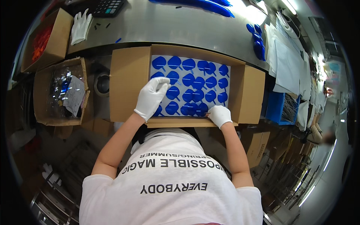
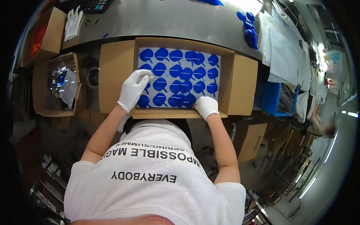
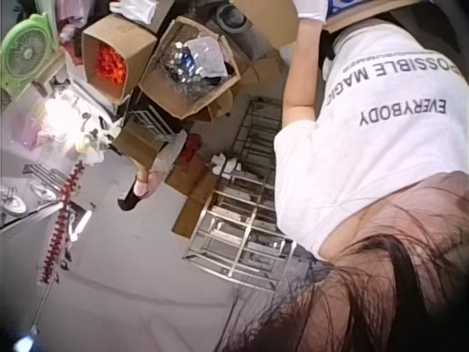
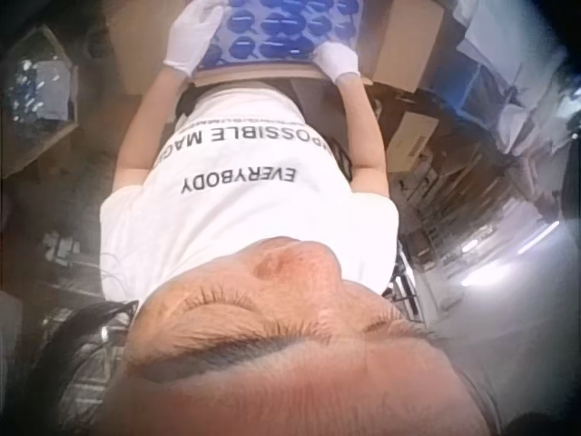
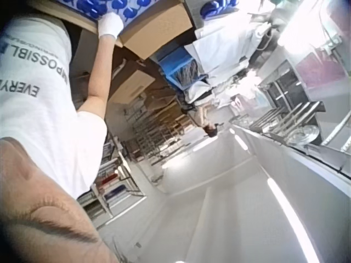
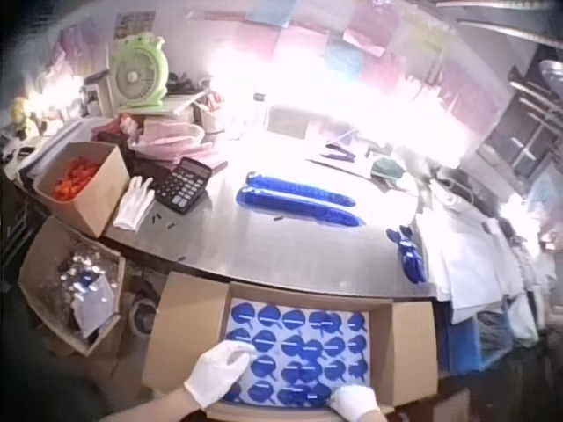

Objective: The person repeatedly picks up blue balloon figures and places them into a cardboard box lined with tissue paper. They periodically retrieve a metal rack of balloons from a nearby shelf, place it on the table, and continue the assembly process.

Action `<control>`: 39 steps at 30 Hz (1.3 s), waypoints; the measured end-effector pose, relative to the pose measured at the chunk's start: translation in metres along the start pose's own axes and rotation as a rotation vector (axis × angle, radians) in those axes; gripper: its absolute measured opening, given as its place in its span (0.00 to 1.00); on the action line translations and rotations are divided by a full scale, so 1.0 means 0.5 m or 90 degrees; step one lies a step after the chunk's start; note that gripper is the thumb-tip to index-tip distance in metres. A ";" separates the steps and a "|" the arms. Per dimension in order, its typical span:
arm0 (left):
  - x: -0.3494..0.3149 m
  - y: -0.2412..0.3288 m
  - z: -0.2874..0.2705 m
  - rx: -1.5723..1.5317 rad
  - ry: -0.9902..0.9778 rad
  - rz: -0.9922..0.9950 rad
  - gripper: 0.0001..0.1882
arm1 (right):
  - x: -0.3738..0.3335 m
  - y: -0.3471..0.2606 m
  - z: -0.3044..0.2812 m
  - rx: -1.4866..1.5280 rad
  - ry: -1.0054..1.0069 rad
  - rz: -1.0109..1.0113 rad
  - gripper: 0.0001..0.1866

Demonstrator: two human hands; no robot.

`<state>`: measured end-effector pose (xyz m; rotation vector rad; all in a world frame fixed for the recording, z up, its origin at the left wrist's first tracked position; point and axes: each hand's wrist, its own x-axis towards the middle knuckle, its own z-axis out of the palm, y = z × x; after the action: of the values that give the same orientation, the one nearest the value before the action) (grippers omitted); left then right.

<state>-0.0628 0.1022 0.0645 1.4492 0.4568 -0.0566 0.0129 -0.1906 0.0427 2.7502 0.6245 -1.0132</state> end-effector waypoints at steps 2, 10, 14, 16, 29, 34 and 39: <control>-0.013 -0.019 0.019 0.221 -0.061 0.055 0.11 | -0.004 0.036 -0.001 -0.009 -0.017 0.036 0.10; 0.002 -0.081 0.124 0.614 -0.317 0.125 0.11 | 0.000 0.098 0.008 -0.073 0.037 0.132 0.08; 0.038 -0.108 0.174 0.744 -0.381 0.119 0.10 | 0.048 0.024 -0.007 0.115 0.115 0.023 0.13; 0.052 -0.125 0.185 0.783 -0.391 0.110 0.11 | 0.084 -0.017 -0.006 0.102 0.062 -0.006 0.12; 0.046 -0.142 0.189 0.824 -0.440 0.191 0.07 | 0.107 -0.017 0.015 0.069 0.063 -0.014 0.09; 0.036 -0.134 0.174 0.801 -0.460 0.174 0.07 | 0.116 0.015 -0.036 0.193 0.146 0.038 0.12; 0.012 -0.086 0.148 0.744 -0.397 0.147 0.11 | 0.189 0.029 -0.091 0.183 0.265 0.107 0.13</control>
<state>-0.0510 0.0263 0.0258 2.4771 -0.3543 -0.6568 0.1106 -0.1601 0.0158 3.2341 0.3010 -0.5297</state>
